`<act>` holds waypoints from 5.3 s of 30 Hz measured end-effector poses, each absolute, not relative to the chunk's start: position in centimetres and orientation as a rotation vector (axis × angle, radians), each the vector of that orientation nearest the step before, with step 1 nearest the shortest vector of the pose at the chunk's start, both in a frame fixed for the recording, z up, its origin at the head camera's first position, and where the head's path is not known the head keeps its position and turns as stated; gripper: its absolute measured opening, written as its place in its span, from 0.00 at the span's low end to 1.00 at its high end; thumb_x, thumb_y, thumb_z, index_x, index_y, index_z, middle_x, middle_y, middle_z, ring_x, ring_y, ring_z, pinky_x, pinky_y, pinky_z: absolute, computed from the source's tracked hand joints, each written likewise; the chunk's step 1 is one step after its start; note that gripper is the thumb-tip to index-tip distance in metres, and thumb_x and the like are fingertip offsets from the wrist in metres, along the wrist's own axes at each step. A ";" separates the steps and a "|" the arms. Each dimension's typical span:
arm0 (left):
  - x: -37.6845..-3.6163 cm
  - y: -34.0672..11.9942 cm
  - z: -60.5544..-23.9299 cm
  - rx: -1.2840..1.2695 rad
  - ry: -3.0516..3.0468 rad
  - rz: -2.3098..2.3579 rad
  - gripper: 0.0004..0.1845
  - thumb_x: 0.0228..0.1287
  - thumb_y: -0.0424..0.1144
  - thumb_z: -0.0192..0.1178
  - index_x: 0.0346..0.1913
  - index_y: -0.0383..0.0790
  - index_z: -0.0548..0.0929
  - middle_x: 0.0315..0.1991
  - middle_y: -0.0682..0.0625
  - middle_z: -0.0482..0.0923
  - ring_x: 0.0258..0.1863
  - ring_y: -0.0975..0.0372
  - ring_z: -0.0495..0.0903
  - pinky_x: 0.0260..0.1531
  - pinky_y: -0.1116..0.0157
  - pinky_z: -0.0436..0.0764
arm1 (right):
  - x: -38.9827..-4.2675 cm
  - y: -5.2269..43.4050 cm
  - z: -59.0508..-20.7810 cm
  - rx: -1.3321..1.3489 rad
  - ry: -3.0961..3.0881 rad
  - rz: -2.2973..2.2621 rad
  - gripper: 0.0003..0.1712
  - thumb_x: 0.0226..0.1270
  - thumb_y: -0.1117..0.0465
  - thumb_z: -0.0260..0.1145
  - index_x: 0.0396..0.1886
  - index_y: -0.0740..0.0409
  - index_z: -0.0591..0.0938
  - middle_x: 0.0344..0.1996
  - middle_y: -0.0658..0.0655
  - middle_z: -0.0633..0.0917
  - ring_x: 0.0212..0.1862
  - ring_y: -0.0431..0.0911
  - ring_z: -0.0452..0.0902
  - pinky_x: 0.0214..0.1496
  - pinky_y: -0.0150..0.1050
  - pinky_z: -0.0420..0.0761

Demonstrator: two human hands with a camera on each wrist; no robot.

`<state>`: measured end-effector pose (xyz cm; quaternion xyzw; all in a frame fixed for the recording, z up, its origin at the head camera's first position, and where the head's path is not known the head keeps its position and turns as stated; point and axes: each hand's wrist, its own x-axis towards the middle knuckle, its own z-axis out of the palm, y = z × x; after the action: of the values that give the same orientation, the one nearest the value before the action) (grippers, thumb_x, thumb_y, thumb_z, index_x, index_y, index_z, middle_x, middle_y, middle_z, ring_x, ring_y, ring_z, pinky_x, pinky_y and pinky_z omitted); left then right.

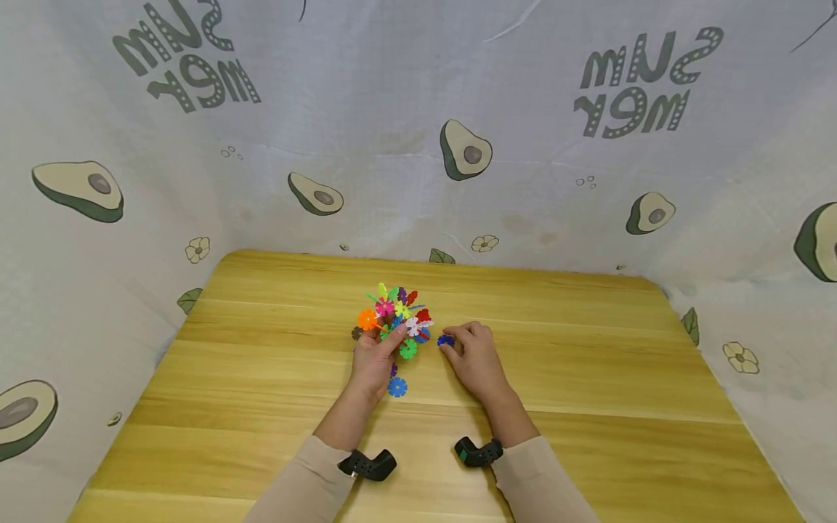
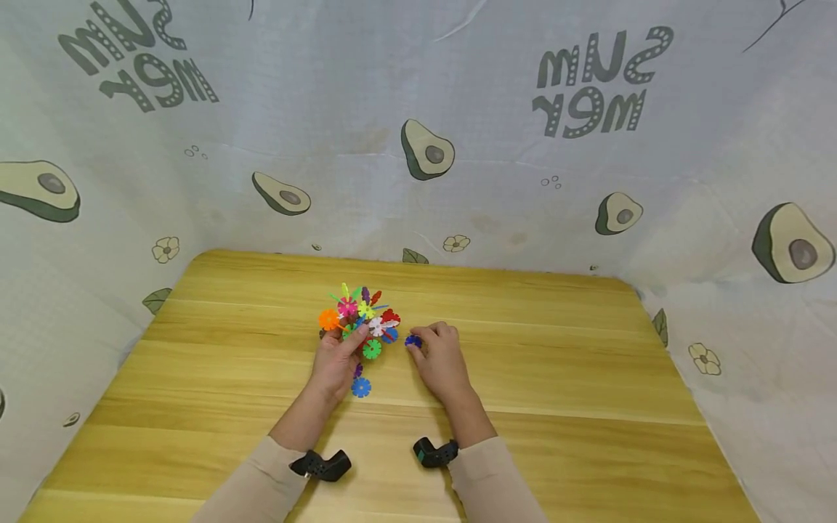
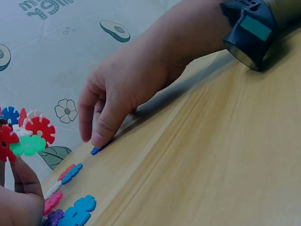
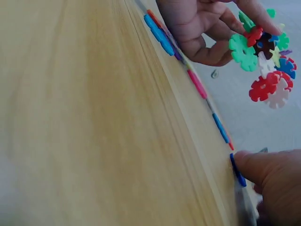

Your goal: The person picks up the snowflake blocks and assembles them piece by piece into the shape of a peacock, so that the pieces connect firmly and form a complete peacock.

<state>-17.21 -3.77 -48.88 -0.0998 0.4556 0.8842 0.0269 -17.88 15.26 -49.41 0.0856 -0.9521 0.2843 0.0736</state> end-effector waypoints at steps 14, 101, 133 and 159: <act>-16.8 -3.9 -49.0 -0.378 1.265 2.841 0.17 0.67 0.31 0.67 0.56 0.42 0.82 0.42 0.55 0.88 0.41 0.63 0.86 0.47 0.64 0.89 | -17.9 14.8 -49.1 0.104 -2.719 1.535 0.08 0.69 0.61 0.71 0.44 0.57 0.81 0.41 0.57 0.85 0.41 0.44 0.81 0.43 0.33 0.83; -16.9 -4.1 -48.4 -0.327 1.046 2.876 0.09 0.71 0.28 0.62 0.46 0.45 0.86 0.42 0.52 0.89 0.39 0.64 0.85 0.43 0.70 0.88 | -17.5 14.0 -49.2 0.209 -2.847 1.322 0.12 0.64 0.60 0.75 0.42 0.57 0.82 0.36 0.54 0.84 0.37 0.44 0.77 0.39 0.34 0.79; -17.1 -4.2 -48.4 -0.370 1.123 2.768 0.02 0.74 0.33 0.60 0.43 0.39 0.82 0.38 0.53 0.87 0.36 0.65 0.85 0.40 0.72 0.88 | -17.3 14.3 -48.7 0.441 -2.279 2.039 0.07 0.69 0.73 0.66 0.44 0.72 0.84 0.45 0.70 0.89 0.44 0.34 0.87 0.48 0.30 0.87; -17.4 -5.6 -48.7 -0.341 1.441 2.644 0.27 0.78 0.58 0.52 0.61 0.37 0.73 0.45 0.53 0.82 0.39 0.65 0.83 0.42 0.70 0.86 | -17.2 13.8 -49.2 0.457 -2.537 1.742 0.09 0.64 0.62 0.75 0.43 0.57 0.90 0.41 0.58 0.92 0.42 0.40 0.88 0.46 0.29 0.86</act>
<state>-17.42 -5.62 -48.72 -0.1124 0.4748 0.8712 0.0553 -17.19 13.76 -49.18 0.1467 -0.8153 0.5599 0.0150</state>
